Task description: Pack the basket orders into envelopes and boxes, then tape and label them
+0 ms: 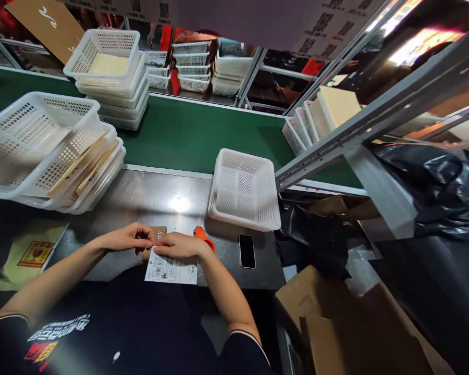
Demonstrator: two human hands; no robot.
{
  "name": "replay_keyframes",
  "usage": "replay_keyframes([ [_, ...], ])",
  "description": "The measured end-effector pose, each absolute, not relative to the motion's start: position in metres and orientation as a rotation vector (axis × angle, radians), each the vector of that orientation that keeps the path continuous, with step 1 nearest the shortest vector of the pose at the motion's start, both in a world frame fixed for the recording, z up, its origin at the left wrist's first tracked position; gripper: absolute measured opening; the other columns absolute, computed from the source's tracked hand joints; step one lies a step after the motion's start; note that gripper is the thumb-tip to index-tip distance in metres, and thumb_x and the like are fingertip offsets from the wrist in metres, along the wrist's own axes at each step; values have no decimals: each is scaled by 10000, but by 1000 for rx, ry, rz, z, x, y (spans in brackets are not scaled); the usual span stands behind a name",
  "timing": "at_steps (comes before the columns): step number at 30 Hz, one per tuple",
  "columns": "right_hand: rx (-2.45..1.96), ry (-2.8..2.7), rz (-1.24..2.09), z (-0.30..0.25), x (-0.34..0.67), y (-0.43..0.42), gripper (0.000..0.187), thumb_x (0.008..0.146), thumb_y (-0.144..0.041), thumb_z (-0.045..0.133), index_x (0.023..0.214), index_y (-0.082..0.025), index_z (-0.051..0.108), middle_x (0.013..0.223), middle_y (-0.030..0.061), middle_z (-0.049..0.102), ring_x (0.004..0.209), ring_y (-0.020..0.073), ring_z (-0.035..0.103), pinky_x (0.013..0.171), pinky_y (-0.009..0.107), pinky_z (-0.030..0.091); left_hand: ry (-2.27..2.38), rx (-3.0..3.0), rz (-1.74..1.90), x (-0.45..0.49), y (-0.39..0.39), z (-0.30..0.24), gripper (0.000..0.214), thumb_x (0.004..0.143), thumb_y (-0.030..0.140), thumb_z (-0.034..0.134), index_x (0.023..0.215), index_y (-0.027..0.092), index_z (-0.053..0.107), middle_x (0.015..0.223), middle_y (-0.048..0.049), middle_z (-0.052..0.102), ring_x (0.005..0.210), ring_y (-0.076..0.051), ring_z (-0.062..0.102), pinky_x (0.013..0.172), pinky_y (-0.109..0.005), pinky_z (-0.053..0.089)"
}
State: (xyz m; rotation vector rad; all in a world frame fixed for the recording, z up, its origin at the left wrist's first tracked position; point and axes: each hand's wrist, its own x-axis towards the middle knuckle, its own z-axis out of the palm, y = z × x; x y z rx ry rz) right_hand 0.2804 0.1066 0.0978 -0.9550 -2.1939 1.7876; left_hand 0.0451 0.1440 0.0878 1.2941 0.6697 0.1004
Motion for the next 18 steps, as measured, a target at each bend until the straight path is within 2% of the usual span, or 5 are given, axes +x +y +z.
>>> replay_keyframes([
  [5, -971, -2184, 1876, 107, 281, 103, 416, 1003, -487, 524, 704, -200, 561, 580, -66, 453, 534, 91, 389, 514, 228, 321, 606, 1187, 11, 45, 139, 88, 365, 814, 518, 816, 840, 165, 728, 700, -3, 651, 599, -114, 592, 526, -202, 476],
  [10, -949, -2194, 1909, 106, 283, 100, 439, 1014, -510, 519, 724, -190, 601, 585, -57, 492, 550, 99, 436, 530, 236, 345, 582, 1156, 10, 47, 137, 88, 382, 776, 523, 847, 794, 169, 707, 659, 11, 651, 548, -101, 575, 496, -198, 458],
  [12, -964, -2162, 1780, 103, 283, 96, 377, 982, -508, 601, 795, -185, 654, 665, -37, 587, 610, 116, 519, 583, 242, 414, 596, 1132, 33, 47, 136, 86, 377, 763, 511, 854, 772, 164, 706, 632, 15, 645, 519, -96, 560, 488, -203, 454],
  [15, -1008, -2010, 1333, 91, 279, 88, 292, 901, -440, 739, 1062, -198, 707, 968, 39, 721, 897, 196, 661, 827, 326, 541, 653, 1042, 152, 47, 134, 79, 374, 713, 466, 880, 716, 147, 684, 592, 20, 616, 474, -80, 520, 465, -201, 428],
  [18, -980, -1884, 969, 74, 269, 77, 365, 940, -307, 673, 1298, -237, 675, 1200, 105, 714, 1113, 242, 671, 992, 420, 552, 718, 904, 277, 50, 130, 70, 346, 661, 397, 885, 706, 135, 663, 569, 34, 575, 436, -53, 461, 436, -186, 376],
])
